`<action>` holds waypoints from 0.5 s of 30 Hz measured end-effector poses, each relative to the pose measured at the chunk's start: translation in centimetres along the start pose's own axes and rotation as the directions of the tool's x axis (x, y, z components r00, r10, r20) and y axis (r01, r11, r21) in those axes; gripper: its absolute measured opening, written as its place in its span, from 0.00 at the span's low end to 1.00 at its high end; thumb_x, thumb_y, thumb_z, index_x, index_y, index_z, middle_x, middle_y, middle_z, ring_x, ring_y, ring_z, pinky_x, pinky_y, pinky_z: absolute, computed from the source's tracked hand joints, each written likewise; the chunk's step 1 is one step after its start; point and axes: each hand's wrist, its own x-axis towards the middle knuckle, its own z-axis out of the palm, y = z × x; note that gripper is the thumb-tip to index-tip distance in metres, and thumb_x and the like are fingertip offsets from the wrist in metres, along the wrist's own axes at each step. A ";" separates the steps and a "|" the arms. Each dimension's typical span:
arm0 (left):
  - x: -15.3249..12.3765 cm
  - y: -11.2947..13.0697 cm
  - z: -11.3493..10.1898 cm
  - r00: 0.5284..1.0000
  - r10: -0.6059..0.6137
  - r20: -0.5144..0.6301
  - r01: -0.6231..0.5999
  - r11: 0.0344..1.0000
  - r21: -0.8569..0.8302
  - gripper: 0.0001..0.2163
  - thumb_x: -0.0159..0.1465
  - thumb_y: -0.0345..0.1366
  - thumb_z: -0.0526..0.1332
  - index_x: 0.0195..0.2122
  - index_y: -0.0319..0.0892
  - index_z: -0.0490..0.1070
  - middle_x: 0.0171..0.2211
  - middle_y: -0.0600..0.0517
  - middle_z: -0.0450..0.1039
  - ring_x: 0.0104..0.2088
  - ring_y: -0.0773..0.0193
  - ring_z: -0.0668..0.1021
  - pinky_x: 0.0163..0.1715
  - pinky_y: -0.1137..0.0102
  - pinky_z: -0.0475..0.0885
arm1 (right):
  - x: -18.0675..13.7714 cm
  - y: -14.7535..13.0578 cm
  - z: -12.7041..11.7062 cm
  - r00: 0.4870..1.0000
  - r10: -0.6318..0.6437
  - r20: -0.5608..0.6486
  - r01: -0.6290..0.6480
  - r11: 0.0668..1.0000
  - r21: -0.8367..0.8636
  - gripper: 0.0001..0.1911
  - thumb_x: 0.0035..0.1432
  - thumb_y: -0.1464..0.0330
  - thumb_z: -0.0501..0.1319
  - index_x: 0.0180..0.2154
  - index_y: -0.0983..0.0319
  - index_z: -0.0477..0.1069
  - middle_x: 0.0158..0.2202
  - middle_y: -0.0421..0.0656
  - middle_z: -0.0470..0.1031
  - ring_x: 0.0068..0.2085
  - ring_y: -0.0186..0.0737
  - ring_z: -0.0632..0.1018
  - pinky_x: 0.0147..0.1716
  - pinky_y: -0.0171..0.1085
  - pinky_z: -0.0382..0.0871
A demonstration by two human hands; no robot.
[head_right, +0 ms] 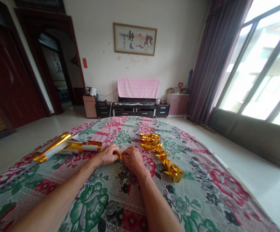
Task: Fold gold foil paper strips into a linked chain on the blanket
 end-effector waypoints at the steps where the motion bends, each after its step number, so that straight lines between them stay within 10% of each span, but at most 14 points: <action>1: 0.0 -0.1 0.0 1.000 0.000 0.001 0.000 1.000 -0.006 0.07 0.50 0.31 0.57 0.25 0.41 0.75 0.32 0.51 0.71 0.34 0.65 0.73 0.35 0.74 0.67 | 0.0 0.0 0.0 1.000 -0.002 0.001 0.002 1.000 -0.003 0.10 0.53 0.72 0.55 0.29 0.60 0.75 0.30 0.42 0.72 0.36 0.35 0.70 0.38 0.32 0.60; 15: 0.1 -0.4 0.1 0.999 0.031 0.026 -0.030 0.999 -0.045 0.07 0.50 0.32 0.57 0.26 0.40 0.75 0.31 0.51 0.71 0.36 0.64 0.73 0.39 0.73 0.67 | 0.2 0.2 -0.5 0.999 -0.022 0.037 0.020 0.998 0.068 0.07 0.49 0.74 0.58 0.28 0.61 0.75 0.29 0.41 0.73 0.36 0.36 0.70 0.37 0.32 0.61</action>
